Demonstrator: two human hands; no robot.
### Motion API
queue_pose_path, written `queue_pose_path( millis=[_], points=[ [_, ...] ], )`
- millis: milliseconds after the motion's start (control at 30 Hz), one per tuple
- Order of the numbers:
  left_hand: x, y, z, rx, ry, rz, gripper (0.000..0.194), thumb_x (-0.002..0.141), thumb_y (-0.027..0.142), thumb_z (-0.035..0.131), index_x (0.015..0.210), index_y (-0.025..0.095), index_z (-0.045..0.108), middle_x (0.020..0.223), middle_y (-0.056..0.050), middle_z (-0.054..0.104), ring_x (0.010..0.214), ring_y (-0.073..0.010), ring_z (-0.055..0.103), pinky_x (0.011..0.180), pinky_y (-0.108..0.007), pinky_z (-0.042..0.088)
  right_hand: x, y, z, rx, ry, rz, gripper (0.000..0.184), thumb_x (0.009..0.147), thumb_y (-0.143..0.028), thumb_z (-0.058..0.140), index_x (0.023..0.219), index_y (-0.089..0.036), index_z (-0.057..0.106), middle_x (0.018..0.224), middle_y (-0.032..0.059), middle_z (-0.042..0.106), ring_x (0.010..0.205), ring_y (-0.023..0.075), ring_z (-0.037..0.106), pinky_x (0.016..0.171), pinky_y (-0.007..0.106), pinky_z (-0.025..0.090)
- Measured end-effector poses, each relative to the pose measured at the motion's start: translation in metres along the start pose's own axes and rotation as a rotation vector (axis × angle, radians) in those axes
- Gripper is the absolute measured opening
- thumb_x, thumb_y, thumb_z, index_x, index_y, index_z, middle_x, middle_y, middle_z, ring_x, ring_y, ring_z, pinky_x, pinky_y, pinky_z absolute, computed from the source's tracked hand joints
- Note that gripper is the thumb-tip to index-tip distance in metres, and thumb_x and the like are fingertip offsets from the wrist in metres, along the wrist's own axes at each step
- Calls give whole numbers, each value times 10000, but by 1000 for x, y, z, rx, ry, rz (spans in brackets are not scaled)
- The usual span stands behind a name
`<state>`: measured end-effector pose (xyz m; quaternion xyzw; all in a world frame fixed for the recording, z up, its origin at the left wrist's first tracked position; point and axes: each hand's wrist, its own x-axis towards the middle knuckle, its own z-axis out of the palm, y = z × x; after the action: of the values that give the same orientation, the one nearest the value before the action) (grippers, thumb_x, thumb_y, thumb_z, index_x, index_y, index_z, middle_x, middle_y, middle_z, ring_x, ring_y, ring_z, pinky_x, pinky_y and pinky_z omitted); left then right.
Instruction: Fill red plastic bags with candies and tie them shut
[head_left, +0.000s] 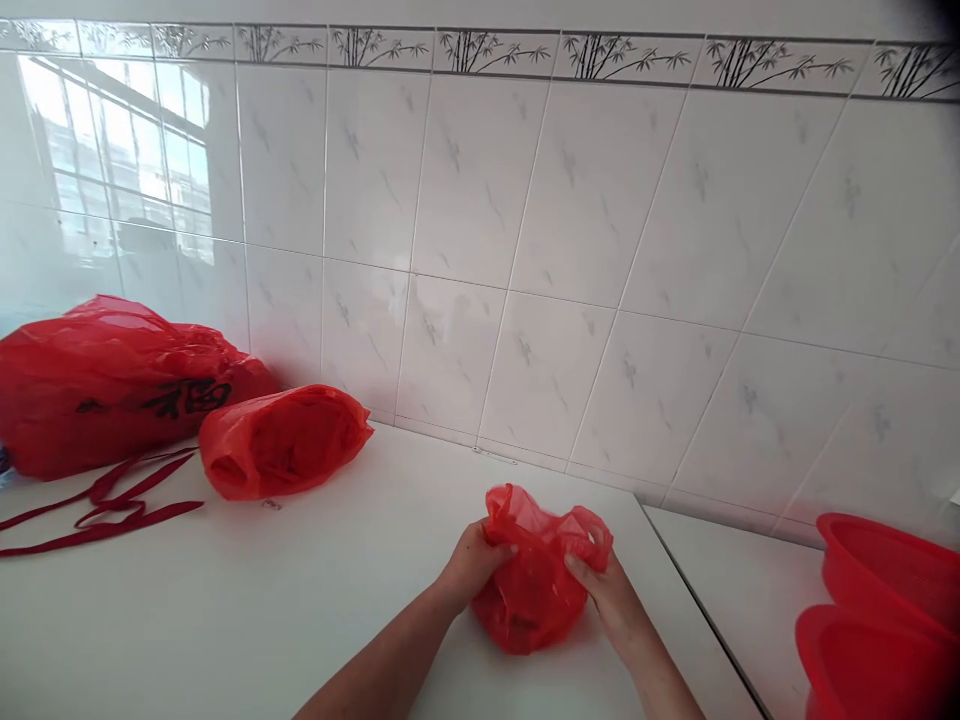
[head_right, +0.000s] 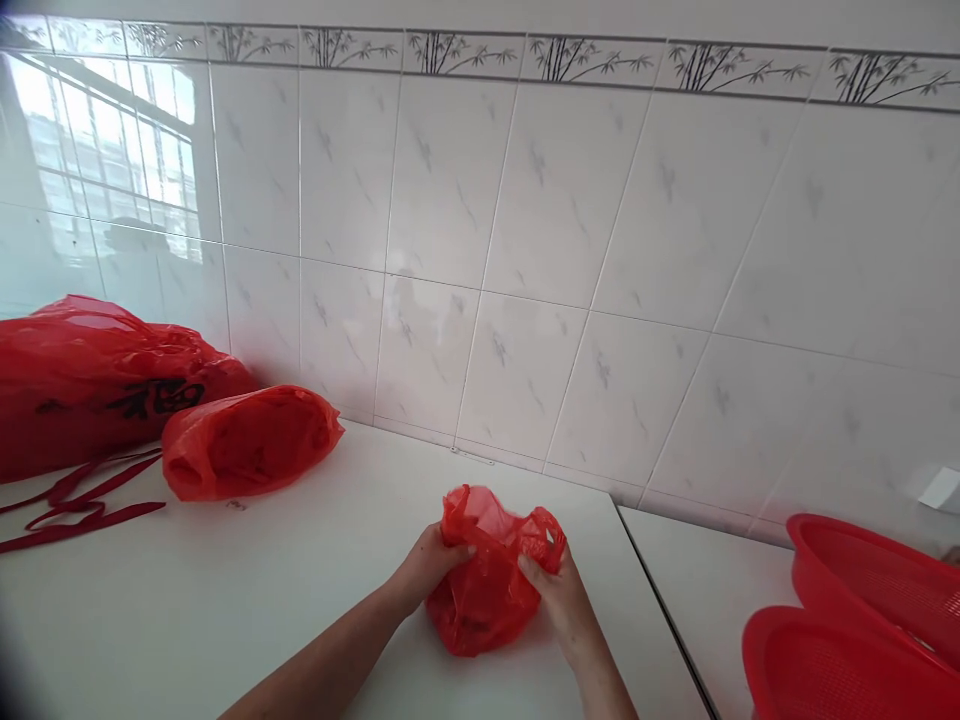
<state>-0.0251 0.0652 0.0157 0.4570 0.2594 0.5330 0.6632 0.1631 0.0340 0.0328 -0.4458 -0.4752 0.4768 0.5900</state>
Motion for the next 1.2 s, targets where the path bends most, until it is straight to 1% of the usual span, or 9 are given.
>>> queue_pose_path(
  millis=[200,367,433,533,700,900,1067,1133,1200],
  points=[
    [6,14,-20,-122,62,148,196,796,316,632,911,159,649,958,-98,685,897,-235,633,805,-335,476,28,-34,6,181,86,7,325,719,-496,684,891,-220,686,892,52,711,901,262,644,797,384,513],
    [7,17,-42,-370,53,77,231,794,330,636,930,144,633,955,-112,672,893,-246,640,821,-368,484,22,-37,0,234,-161,-99,736,633,-746,589,1255,-357,519,1309,73,547,1136,305,529,872,480,459],
    [8,11,-45,-423,70,40,241,786,335,642,918,134,622,945,-124,671,894,-261,643,823,-392,489,17,-26,5,91,-264,-43,887,530,-709,701,1306,-344,473,1314,102,533,1161,325,505,900,499,432],
    [9,4,-43,-450,101,35,271,761,342,665,919,130,609,938,-127,673,893,-276,645,821,-419,495,13,-9,17,-111,-390,76,819,489,-579,797,1215,-277,568,1199,122,602,1135,340,518,908,495,432],
    [8,4,-43,-470,113,27,270,717,301,715,902,134,612,905,-107,679,850,-249,652,810,-387,495,25,-4,24,-33,-185,75,480,650,-474,741,1065,-250,649,1093,86,655,1056,289,574,943,455,432],
    [6,5,-41,-492,82,8,279,656,246,762,864,127,617,835,-89,673,775,-218,646,771,-352,486,37,-25,2,249,73,12,246,744,-407,677,969,-310,662,1000,9,674,981,229,611,839,371,502],
    [1,10,-32,-505,39,-29,255,670,250,743,858,132,617,834,-85,666,783,-220,640,777,-360,485,30,-32,3,400,103,101,173,795,-405,629,924,-293,659,963,-11,664,970,184,605,824,320,509],
    [-1,13,-29,-515,1,-46,287,710,314,713,920,140,624,893,-94,663,831,-231,638,813,-373,479,25,-34,10,465,41,144,144,798,-373,632,726,-250,619,728,-27,615,746,134,602,716,273,514],
    [-2,15,-26,-516,-13,-60,317,734,375,688,945,144,632,914,-97,658,846,-228,633,830,-368,474,18,-38,20,491,-110,161,326,807,-362,620,556,-209,478,513,-51,434,490,84,448,528,225,448]
  ],
)
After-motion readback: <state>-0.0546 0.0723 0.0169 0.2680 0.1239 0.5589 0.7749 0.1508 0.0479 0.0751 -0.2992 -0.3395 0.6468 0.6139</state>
